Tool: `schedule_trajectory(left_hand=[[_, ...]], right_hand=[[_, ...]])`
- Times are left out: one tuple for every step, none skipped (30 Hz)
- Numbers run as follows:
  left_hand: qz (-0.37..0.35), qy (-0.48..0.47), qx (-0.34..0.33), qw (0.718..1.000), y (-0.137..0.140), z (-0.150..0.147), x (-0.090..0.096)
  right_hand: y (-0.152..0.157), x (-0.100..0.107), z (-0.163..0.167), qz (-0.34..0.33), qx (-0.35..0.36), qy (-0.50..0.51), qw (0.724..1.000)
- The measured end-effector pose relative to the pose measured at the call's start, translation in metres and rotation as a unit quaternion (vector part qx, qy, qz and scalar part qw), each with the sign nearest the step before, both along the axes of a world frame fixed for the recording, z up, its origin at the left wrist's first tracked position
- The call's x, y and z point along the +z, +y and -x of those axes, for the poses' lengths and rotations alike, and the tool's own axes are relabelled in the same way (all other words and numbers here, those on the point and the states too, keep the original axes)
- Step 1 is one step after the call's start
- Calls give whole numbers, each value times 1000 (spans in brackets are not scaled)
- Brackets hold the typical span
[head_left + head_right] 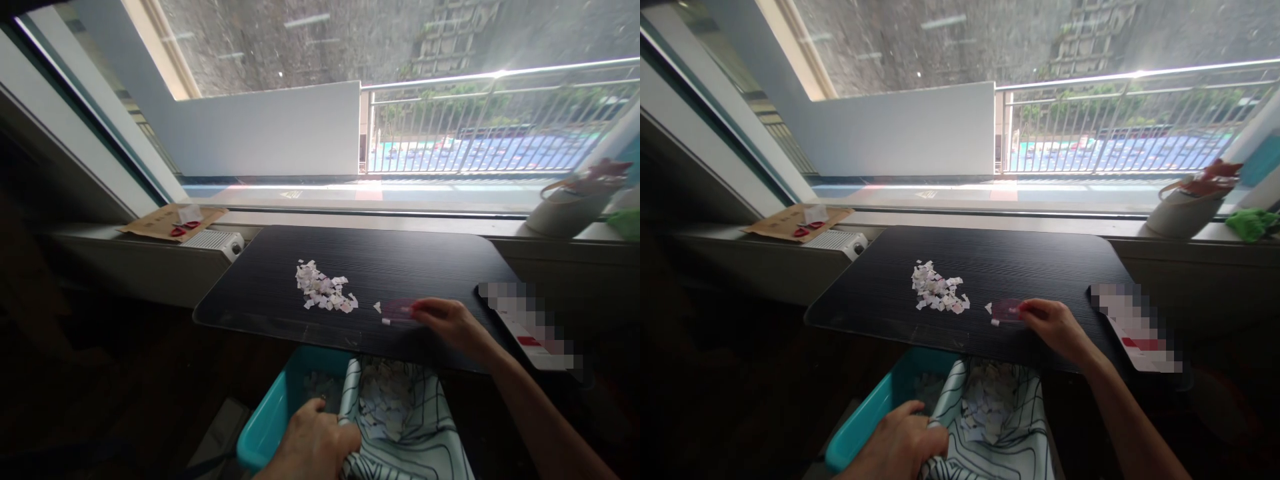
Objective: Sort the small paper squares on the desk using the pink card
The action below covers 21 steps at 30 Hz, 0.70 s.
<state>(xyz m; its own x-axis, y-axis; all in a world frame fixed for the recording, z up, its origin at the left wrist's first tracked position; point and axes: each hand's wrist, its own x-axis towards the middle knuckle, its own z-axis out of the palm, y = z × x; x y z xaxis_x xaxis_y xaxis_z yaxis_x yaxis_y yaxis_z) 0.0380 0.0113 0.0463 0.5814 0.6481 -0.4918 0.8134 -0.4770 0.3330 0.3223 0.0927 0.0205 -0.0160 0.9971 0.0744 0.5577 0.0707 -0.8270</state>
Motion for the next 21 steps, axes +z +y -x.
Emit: schedule_trajectory(left_hand=[[4, 0, 0, 1000, 0, 0, 0], [10, -2, 4, 1000, 0, 0, 1], [19, -4, 8, 1000, 0, 0, 2], [28, -7, 12, 999, 0, -1, 2], [21, -9, 20, 1000, -1, -2, 3], [17, -12, 25, 999, -2, -3, 3], [10, -16, 28, 999, -3, -3, 2], [9, -20, 27, 999, -4, -4, 2], [6, -22, 25, 999, -5, -4, 0], [5, -22, 21, 1000, -5, -4, -1], [2, -20, 16, 1000, -6, -3, -3], [-5, -17, 13, 1000, -6, -2, -5], [-12, -13, 10, 1000, -6, -1, -6], [-19, -12, 10, 1000, -6, 0, -7], [-25, -15, 15, 999, -6, 1, -8], [-24, -20, 21, 999, -5, 2, -8], [-18, -26, 27, 999, -4, 3, -8], [-1, -32, 31, 999, -3, 3, -7], [19, -37, 31, 999, -3, 3, -6], [30, -40, 32, 998, -2, 3, -4], [29, -41, 35, 998, -2, 2, -3]], right_hand=[[-7, 2, 0, 28, 34, 10, 999], [-13, 4, 0, 50, 60, 22, 997], [-17, 5, 1, 63, 74, 35, 995], [-18, 6, 2, 64, 72, 48, 994], [-16, 5, 3, 53, 55, 60, 995], [-12, 3, 4, 34, 28, 69, 997], [-6, 0, 5, 15, -1, 75, 997], [1, -3, 6, -2, -26, 78, 997], [9, -5, 7, -10, -43, 77, 996], [15, -8, 8, -13, -51, 74, 996], [19, -9, 8, -13, -53, 69, 996], [22, -9, 9, -11, -50, 66, 997], [22, -9, 9, -6, -40, 62, 997], [20, -7, 9, 3, -24, 58, 998], [16, -6, 9, 15, -2, 53, 998], [12, -4, 8, 30, 21, 49, 998], [9, -2, 7, 44, 43, 47, 997], [5, -1, 7, 53, 57, 48, 996], [3, -1, 6, 55, 60, 51, 995], [1, -1, 5, 52, 51, 54, 996], [0, -2, 5, 46, 36, 55, 997]])
